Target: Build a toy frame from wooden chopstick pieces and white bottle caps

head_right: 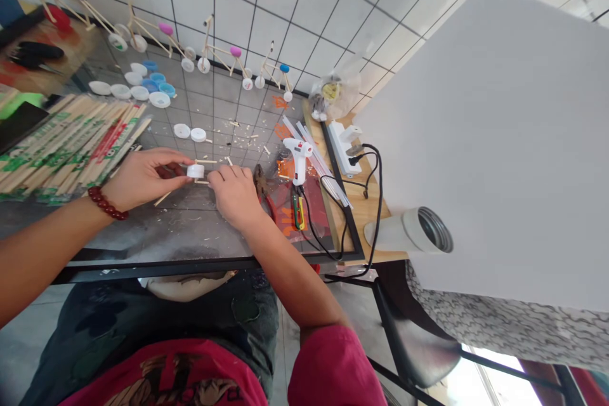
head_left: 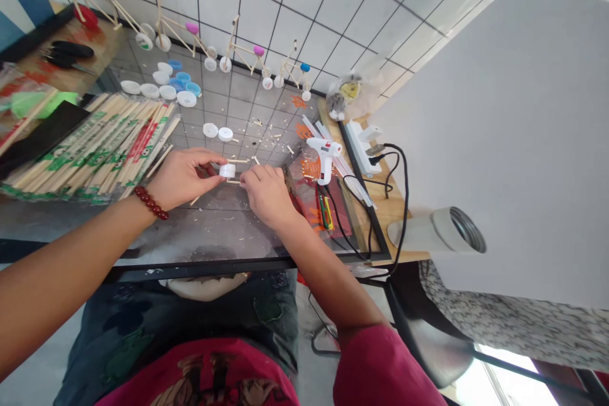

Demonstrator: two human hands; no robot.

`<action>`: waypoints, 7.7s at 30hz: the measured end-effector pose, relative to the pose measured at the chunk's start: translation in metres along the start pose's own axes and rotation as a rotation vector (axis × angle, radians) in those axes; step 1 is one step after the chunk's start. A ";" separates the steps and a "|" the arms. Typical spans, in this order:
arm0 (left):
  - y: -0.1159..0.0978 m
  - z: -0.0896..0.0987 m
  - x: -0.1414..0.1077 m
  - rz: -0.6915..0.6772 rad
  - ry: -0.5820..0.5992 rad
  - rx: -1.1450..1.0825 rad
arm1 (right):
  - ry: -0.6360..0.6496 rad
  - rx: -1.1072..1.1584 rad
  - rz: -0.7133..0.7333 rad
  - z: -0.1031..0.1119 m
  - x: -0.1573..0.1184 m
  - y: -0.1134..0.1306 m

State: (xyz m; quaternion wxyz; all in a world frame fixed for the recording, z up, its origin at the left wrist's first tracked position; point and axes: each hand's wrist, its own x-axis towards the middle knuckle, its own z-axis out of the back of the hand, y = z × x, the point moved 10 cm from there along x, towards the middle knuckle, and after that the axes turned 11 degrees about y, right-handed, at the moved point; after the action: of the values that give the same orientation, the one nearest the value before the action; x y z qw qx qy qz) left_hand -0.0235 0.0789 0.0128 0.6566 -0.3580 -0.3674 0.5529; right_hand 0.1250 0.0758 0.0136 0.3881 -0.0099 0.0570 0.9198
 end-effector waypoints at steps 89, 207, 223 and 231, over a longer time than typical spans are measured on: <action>-0.012 0.000 -0.002 -0.131 0.000 0.083 | 0.007 0.014 -0.020 0.002 -0.004 -0.017; -0.006 0.002 -0.003 -0.102 -0.026 0.072 | -0.004 0.100 -0.040 0.004 -0.007 -0.022; -0.005 0.001 -0.002 -0.101 -0.026 0.068 | 0.008 0.078 -0.044 0.003 -0.006 -0.021; -0.006 0.001 -0.001 -0.105 -0.026 0.067 | 0.013 0.064 -0.046 0.002 -0.006 -0.021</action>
State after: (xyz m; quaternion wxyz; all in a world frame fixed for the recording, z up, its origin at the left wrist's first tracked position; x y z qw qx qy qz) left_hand -0.0220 0.0767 0.0188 0.6914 -0.3089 -0.3753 0.5344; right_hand 0.1441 0.0865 0.0140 0.4089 -0.0046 0.0885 0.9083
